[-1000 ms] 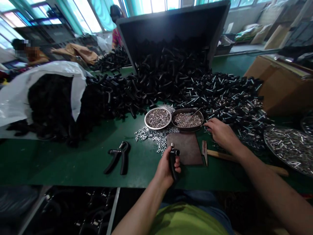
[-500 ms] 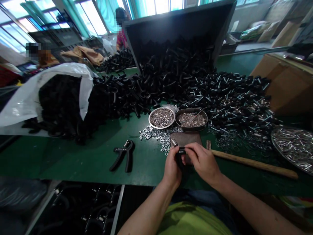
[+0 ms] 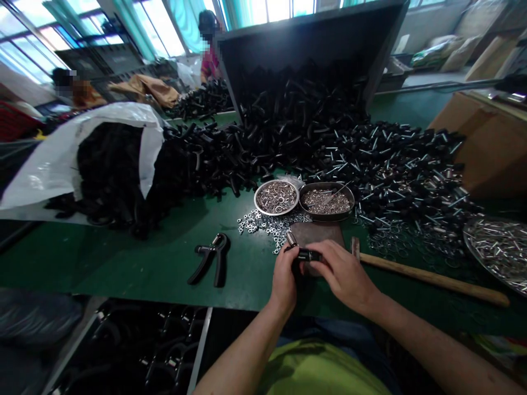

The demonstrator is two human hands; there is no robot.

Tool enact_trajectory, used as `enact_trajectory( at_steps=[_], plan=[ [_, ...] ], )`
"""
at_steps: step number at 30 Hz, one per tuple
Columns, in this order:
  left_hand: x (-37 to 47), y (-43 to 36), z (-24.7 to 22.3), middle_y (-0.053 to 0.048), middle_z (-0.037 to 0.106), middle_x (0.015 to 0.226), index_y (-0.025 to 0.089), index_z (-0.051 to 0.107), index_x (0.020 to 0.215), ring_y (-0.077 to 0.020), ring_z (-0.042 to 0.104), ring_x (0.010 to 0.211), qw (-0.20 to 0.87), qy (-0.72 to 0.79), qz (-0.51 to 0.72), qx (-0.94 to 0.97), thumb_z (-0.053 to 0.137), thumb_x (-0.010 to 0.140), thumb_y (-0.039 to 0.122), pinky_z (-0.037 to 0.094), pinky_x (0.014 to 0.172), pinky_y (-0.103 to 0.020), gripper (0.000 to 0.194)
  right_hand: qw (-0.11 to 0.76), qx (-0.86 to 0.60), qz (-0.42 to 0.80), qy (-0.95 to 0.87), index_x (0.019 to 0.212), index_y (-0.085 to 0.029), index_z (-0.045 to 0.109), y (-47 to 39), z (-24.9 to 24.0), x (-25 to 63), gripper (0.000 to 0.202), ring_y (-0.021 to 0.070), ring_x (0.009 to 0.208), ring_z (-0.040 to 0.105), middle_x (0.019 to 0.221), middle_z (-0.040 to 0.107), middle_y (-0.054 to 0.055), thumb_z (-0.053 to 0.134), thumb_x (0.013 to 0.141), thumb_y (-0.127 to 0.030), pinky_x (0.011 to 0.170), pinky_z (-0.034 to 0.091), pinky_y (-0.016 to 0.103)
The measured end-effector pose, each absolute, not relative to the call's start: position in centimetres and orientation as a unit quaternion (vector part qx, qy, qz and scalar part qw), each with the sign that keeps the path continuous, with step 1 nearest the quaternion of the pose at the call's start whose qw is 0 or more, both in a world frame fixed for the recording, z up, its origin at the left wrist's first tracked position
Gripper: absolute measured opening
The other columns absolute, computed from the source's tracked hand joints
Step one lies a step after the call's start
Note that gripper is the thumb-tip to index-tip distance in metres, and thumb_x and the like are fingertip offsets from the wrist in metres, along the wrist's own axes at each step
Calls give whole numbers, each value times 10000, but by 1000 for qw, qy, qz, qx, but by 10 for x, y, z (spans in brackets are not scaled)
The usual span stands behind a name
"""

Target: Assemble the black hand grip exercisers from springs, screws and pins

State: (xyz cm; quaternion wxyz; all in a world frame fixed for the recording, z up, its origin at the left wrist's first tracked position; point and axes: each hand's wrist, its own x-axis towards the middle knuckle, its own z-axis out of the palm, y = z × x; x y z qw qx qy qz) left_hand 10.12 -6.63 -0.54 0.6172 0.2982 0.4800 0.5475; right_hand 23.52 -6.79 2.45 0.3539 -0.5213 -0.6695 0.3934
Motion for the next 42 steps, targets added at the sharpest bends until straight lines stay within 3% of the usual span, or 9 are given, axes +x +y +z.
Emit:
enact_trajectory(
  at_steps=[3,6,9,13,16,19,31,35,42],
  plan=[
    [99,-67,-1,13,539,762,190,498,896,-129,519,691,513,544,519,414,519,812,384,409,654,-250,212,416,-501,581,-488,951,-229,520,-69,17,223,206,128,564,534,671,556,-11,482,848,-403,488,438,247],
    [96,-67,3,-43,572,972,199,453,1036,-200,552,909,349,634,480,496,691,671,421,410,805,-318,489,449,-460,718,-266,883,-230,439,-69,6,212,236,74,392,393,541,426,-82,527,810,-436,337,304,174],
    [89,-62,0,-62,595,963,207,454,1041,-245,579,886,314,650,393,570,764,567,452,420,770,-346,616,357,-458,757,-301,842,-218,434,-57,0,217,225,72,332,368,469,414,-95,503,811,-431,309,272,169],
    [74,-53,-12,-39,604,812,224,493,979,-235,587,731,296,637,306,643,712,602,547,409,648,-317,542,176,-520,575,-607,834,-188,518,-5,6,234,202,100,379,457,454,517,-51,438,860,-372,382,328,202],
    [70,-50,-18,-47,599,815,225,519,949,-246,578,750,250,615,260,702,715,597,542,419,658,-332,513,208,-555,274,-758,851,-182,621,52,16,226,190,132,604,569,655,644,9,466,857,-291,577,432,257],
    [75,-51,-19,-79,593,924,211,533,941,-282,553,886,200,581,200,763,730,600,484,444,750,-389,479,221,-558,171,-781,835,-173,691,102,22,201,171,206,935,544,929,676,82,531,819,-229,820,407,331],
    [78,-54,-22,-80,537,1107,197,505,1084,-271,499,1007,164,564,165,793,735,624,453,462,848,-428,574,235,-567,155,-774,858,-143,630,145,5,162,142,248,987,502,919,649,123,505,843,-208,843,380,376],
    [75,-52,-24,-89,515,1146,209,515,1075,-272,494,1029,177,560,172,791,742,610,484,455,855,-429,585,275,-560,207,-754,1041,-172,495,120,18,181,219,152,750,580,876,640,64,315,920,-197,686,441,284],
    [76,-52,-25,-72,529,1064,206,541,1040,-258,499,980,171,565,178,787,771,581,465,459,812,-397,575,163,-488,413,-752,817,-167,610,26,12,243,155,97,491,536,704,584,-1,460,819,-207,550,442,258]
  ],
)
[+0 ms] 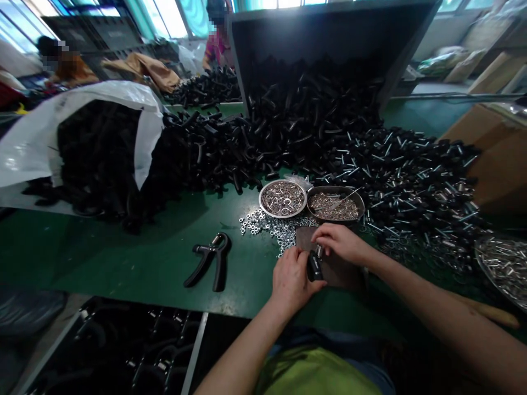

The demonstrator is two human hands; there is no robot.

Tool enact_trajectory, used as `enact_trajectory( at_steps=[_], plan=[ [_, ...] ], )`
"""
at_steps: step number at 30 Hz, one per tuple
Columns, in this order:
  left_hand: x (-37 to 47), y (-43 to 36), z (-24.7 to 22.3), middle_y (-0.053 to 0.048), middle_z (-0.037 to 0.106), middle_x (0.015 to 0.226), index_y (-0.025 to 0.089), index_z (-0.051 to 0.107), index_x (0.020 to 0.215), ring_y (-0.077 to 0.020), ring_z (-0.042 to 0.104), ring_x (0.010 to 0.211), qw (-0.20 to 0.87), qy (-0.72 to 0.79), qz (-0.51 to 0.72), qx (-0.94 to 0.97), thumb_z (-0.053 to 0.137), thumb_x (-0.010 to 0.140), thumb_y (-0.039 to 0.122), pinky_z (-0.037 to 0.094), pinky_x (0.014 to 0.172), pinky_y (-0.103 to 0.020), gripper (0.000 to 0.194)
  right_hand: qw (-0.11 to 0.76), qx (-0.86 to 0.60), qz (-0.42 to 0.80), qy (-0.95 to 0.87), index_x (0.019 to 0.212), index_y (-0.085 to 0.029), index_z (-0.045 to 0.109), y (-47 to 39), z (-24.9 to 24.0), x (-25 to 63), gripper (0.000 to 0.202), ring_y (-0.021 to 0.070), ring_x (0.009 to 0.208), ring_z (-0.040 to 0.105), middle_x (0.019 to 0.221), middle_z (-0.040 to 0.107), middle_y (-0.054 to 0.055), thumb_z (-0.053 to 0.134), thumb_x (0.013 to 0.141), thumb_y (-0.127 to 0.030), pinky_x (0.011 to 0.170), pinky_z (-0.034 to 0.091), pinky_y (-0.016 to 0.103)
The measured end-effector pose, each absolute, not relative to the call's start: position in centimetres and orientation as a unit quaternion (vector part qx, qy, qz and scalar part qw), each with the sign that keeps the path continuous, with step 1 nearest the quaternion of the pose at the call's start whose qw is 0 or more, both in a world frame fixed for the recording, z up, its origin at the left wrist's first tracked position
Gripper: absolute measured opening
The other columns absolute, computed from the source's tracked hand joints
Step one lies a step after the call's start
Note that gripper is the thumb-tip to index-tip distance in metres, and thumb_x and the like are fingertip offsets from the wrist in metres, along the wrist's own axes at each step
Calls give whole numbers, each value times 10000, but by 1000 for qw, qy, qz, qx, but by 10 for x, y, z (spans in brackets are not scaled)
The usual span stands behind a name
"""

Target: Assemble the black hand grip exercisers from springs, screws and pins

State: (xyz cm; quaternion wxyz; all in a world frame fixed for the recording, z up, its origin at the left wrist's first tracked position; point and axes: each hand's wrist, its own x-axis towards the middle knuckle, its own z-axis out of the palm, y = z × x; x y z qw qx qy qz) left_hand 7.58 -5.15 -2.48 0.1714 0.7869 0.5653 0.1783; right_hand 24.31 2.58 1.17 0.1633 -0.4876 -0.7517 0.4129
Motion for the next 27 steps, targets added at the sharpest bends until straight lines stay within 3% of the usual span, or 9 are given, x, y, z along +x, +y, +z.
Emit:
enact_trajectory(
  at_steps=[4,8,14,19,21,27],
  plan=[
    [76,-52,-25,-68,531,1027,203,549,1025,-251,499,957,170,567,178,786,763,592,461,454,799,-388,547,154,-479,373,-780,853,-172,628,3,-4,252,178,119,595,582,813,624,29,459,801,-153,597,450,264],
    [76,-52,-27,-64,532,1010,206,546,1020,-249,495,958,169,564,190,785,772,584,442,446,802,-383,546,178,-489,301,-800,956,-180,548,-1,-6,241,206,160,788,608,846,644,31,494,777,-96,690,442,272],
    [78,-53,-28,-64,538,952,198,536,966,-244,499,919,169,568,189,783,718,644,459,438,795,-391,453,77,-435,98,-892,858,-191,561,-25,2,222,101,194,786,566,816,632,64,508,811,-118,653,411,282],
    [77,-54,-26,-47,535,1015,263,451,1204,-247,494,956,159,561,187,791,765,604,434,434,801,-374,699,102,-500,108,-853,936,-214,613,4,9,256,134,169,796,560,856,641,39,502,862,-226,689,414,275],
    [76,-54,-25,-43,534,1011,309,448,1238,-245,497,944,157,542,174,807,748,634,437,436,770,-359,687,88,-574,78,-811,896,-207,651,33,15,277,180,183,869,549,905,654,59,473,880,-232,742,414,290],
    [74,-54,-24,-55,537,1016,302,468,1252,-239,493,934,147,534,162,817,719,671,455,432,769,-355,651,-6,-650,24,-759,726,-167,716,99,14,306,63,286,986,520,853,669,132,664,708,-198,766,405,348]
  ],
)
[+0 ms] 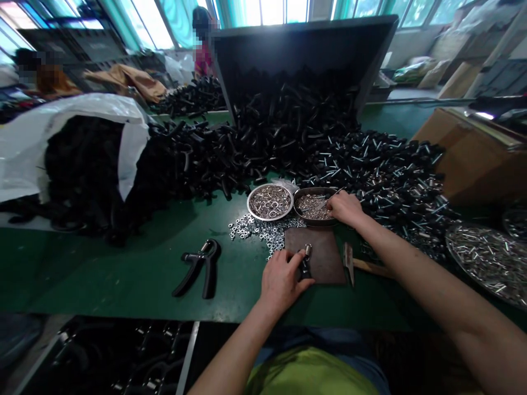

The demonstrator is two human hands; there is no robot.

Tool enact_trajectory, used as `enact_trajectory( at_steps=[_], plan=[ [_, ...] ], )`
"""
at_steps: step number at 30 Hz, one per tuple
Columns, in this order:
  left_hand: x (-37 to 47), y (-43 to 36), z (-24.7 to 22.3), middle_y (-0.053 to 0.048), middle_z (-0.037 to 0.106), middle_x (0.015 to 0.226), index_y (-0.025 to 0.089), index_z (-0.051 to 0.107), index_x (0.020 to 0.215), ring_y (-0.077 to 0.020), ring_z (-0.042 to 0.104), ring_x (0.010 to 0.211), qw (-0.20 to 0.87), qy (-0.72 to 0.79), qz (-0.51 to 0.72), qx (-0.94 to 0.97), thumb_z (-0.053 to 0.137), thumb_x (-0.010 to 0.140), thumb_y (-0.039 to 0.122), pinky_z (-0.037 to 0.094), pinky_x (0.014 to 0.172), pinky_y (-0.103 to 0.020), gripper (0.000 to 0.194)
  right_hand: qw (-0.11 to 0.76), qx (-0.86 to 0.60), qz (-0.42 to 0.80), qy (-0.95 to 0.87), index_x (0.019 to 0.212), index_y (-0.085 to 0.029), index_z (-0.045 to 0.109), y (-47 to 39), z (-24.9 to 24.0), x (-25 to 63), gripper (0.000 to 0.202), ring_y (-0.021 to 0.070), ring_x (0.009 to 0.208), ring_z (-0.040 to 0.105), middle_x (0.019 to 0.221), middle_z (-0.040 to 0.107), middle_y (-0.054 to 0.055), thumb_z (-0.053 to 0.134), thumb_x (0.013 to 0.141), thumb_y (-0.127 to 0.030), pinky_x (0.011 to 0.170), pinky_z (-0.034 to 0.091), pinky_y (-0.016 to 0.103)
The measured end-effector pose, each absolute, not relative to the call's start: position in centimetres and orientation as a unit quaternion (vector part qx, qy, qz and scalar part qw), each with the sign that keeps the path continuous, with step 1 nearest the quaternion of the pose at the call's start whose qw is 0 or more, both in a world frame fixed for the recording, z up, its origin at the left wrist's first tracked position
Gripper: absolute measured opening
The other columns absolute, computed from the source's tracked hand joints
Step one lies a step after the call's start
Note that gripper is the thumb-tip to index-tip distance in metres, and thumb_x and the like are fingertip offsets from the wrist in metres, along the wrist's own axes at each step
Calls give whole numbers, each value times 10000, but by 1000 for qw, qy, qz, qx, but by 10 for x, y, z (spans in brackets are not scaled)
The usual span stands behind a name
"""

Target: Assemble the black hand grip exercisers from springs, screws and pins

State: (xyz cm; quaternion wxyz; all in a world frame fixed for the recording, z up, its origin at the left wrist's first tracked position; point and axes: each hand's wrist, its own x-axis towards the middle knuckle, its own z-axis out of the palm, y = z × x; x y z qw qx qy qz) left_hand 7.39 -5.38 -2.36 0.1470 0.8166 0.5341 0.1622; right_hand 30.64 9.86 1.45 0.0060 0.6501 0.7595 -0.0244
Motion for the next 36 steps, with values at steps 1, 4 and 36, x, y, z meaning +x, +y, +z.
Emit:
enact_trajectory(
  at_steps=[1,4,36],
  plan=[
    [74,-54,-24,-55,537,1018,298,470,1253,-239,493,932,147,534,161,817,719,670,456,433,770,-357,654,13,652,-26,758,704,-168,715,102,12,307,55,284,975,530,838,670,131,669,700,-197,762,404,349],
    [74,-54,-22,-55,539,1021,290,483,1245,-238,494,931,153,534,163,815,724,664,453,437,773,-359,650,16,655,-32,754,717,-174,716,102,8,308,98,269,951,557,837,674,125,632,738,-219,757,403,346],
    [78,-53,10,-73,645,795,120,599,930,-125,608,613,851,323,413,36,529,833,494,512,542,-237,393,-397,472,-296,729,702,-186,601,-25,20,241,83,141,747,572,763,605,7,601,785,-180,693,433,270]
  ],
)
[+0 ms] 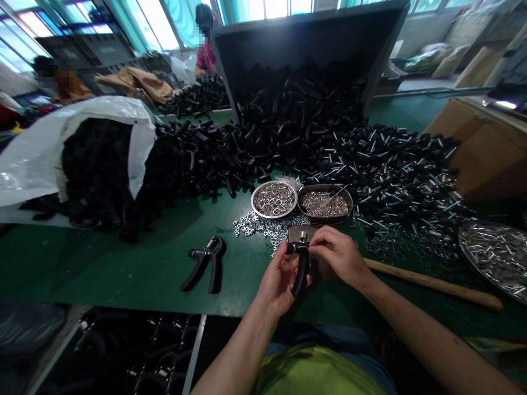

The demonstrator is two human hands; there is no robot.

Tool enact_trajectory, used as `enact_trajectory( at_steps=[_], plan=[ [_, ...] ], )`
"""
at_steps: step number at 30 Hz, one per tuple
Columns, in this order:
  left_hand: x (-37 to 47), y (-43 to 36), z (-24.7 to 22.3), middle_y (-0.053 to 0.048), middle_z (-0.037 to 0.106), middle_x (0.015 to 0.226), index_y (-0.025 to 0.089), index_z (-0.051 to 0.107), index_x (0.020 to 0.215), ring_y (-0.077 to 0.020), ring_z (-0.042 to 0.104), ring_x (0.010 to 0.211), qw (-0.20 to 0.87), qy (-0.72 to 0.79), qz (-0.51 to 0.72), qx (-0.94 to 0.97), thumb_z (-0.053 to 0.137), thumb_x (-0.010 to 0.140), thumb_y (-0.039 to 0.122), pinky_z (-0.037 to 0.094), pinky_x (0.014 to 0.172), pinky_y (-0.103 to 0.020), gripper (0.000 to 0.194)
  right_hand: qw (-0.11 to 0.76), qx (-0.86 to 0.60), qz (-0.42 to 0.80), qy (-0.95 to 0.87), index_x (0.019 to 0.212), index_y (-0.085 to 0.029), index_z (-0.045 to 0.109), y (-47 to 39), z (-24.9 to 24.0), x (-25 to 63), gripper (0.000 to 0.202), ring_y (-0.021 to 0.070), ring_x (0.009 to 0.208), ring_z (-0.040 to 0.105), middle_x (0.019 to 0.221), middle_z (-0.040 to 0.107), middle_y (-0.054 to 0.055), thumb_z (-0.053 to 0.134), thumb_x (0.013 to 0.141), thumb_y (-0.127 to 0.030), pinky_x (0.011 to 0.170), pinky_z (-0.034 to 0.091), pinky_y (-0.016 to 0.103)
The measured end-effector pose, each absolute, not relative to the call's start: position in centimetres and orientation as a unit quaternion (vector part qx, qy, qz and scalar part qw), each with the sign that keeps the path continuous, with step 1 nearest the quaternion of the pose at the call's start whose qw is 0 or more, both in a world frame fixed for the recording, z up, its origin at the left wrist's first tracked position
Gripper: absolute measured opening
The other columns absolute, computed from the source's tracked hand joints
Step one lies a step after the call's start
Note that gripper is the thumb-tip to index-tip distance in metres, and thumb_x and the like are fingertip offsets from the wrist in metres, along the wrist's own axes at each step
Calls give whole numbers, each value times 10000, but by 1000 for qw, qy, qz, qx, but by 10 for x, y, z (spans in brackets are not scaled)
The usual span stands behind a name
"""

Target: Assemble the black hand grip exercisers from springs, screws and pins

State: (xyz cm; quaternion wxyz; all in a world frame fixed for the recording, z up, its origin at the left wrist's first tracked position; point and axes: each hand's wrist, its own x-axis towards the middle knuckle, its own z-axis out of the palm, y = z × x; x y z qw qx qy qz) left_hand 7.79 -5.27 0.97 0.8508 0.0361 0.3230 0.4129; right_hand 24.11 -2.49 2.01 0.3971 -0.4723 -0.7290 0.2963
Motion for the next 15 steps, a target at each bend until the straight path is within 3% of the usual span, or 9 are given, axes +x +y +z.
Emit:
enact_trajectory(
  at_steps=[3,6,10,13,15],
  plan=[
    [76,-48,6,-62,648,837,141,621,1010,-125,598,649,821,372,409,139,589,785,495,496,564,-236,421,363,-458,267,-766,775,-183,578,-20,14,250,47,130,719,558,763,597,4,596,807,-214,651,424,247],
    [73,-37,-1,-67,659,951,171,616,1110,-171,608,823,734,444,380,346,699,698,430,487,718,-281,494,276,-390,111,-872,880,-177,584,-12,2,263,74,132,720,540,780,609,23,531,862,-226,628,376,247],
    [75,-30,-12,-78,641,1042,186,613,1133,-249,554,995,474,510,296,654,780,589,414,406,906,-380,613,143,-266,-104,-947,813,-177,602,-6,-17,272,213,132,630,479,683,587,23,414,914,-180,574,280,281],
    [77,-36,-18,-77,624,1038,215,577,1179,-272,519,1006,274,492,223,796,750,624,437,389,897,-415,623,115,-285,-124,-943,843,-175,612,-11,-22,278,205,140,643,478,691,589,27,418,912,-176,581,275,287],
    [78,-42,-21,-61,618,1026,244,542,1210,-267,512,984,210,483,191,828,734,649,439,399,858,-411,624,111,-344,-101,-927,886,-179,615,-21,-19,289,191,149,696,500,738,606,37,426,911,-187,609,301,281]
  ],
)
